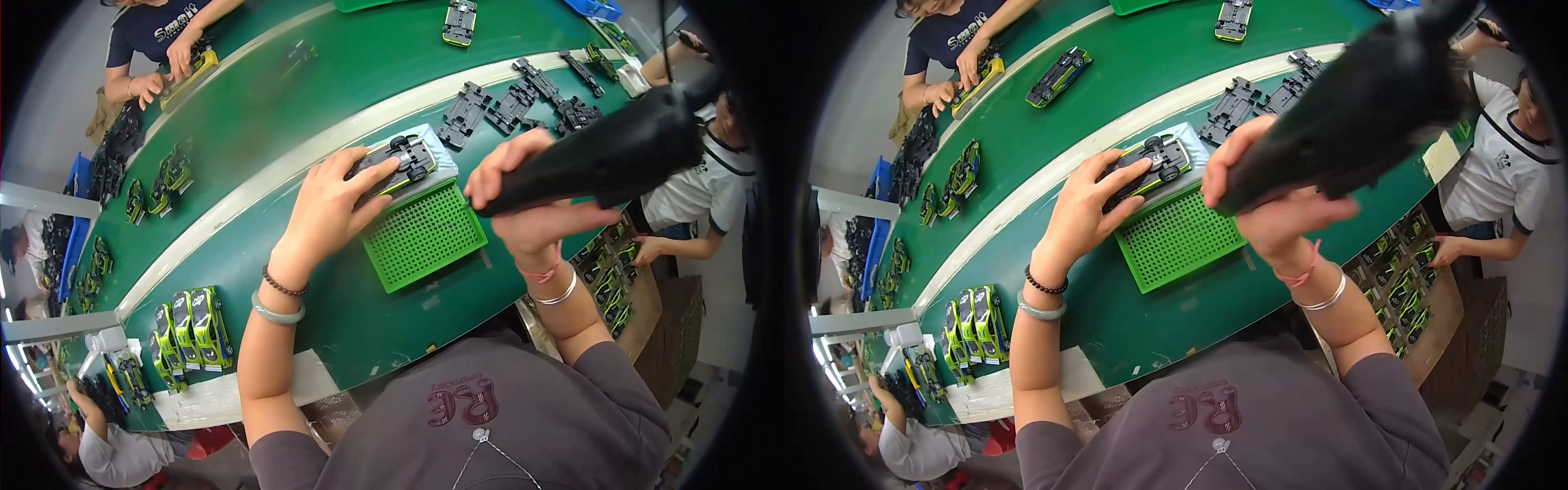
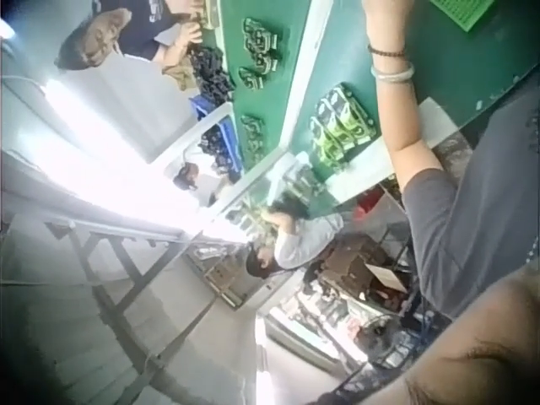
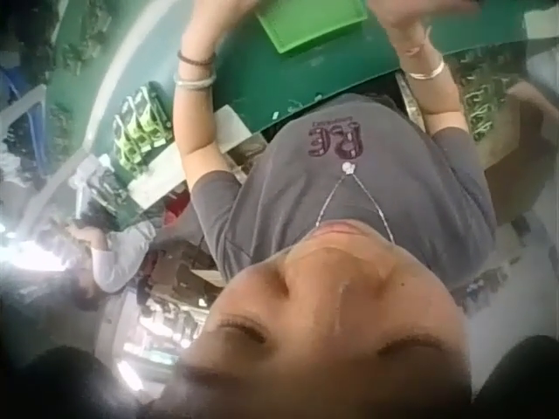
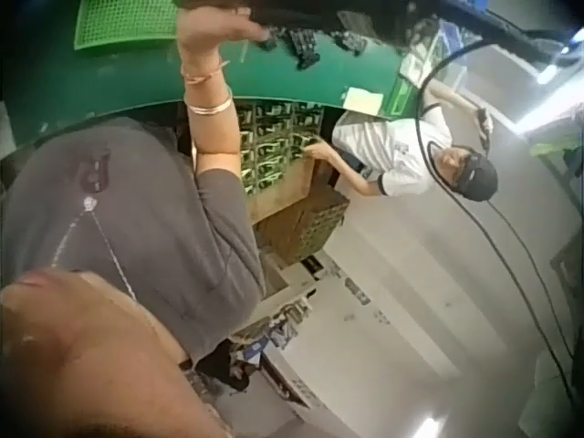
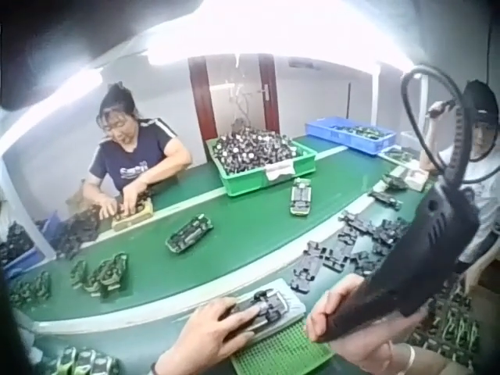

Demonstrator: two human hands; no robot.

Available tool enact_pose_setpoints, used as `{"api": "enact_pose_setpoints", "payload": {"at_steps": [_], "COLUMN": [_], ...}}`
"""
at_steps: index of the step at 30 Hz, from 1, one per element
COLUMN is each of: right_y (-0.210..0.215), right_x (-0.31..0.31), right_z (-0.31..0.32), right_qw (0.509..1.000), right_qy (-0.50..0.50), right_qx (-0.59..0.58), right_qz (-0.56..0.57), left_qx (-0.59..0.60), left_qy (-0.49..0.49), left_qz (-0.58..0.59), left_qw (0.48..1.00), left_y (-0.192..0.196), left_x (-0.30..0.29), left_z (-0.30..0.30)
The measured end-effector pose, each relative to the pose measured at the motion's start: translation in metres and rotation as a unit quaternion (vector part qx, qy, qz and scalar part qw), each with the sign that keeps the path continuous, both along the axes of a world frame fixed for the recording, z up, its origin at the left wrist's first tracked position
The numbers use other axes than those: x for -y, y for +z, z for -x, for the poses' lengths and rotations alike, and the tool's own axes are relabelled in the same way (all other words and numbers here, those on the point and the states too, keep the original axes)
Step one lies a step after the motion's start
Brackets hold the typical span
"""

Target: The person takes toy cars from a conveyor belt, drives screws into their chassis using an electric screwdriver, and places the assembled cars into slots in a cardboard organizer box.

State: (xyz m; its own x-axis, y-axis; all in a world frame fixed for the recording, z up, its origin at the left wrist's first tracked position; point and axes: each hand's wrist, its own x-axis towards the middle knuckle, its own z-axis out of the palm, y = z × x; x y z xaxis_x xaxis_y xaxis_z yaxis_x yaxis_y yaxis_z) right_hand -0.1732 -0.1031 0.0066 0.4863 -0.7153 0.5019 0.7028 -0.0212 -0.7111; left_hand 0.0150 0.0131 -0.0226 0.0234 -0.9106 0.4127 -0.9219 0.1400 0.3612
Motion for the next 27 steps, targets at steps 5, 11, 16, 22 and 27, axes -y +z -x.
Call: {"api": "enact_pose_setpoints", "payload": {"at_steps": [5, 11, 16, 22, 27], "right_y": [-0.027, -0.037, -0.035, -0.039, -0.032], "right_x": [-0.006, -0.007, -0.011, -0.015, -0.014], "right_z": [0.002, -0.002, -0.002, -0.004, -0.007], "right_qw": [0.999, 0.998, 0.995, 0.993, 0.985], "right_qy": [0.018, 0.025, 0.01, -0.012, -0.015], "right_qx": [-0.026, -0.019, -0.078, -0.116, -0.166], "right_qz": [-0.038, -0.049, -0.057, -0.036, -0.04], "left_qx": [-0.007, -0.004, -0.007, 0.0, 0.012], "left_qy": [-0.005, -0.007, -0.005, -0.004, -0.007], "left_qz": [0.004, 0.005, -0.001, 0.003, 0.006], "left_qw": [1.0, 1.0, 1.0, 1.0, 1.0], "left_y": [-0.002, -0.002, -0.002, -0.002, -0.001], "left_x": [0.001, 0.001, 0.001, 0.002, 0.003], "left_z": [0.001, -0.001, 0.0, -0.001, 0.0]}}
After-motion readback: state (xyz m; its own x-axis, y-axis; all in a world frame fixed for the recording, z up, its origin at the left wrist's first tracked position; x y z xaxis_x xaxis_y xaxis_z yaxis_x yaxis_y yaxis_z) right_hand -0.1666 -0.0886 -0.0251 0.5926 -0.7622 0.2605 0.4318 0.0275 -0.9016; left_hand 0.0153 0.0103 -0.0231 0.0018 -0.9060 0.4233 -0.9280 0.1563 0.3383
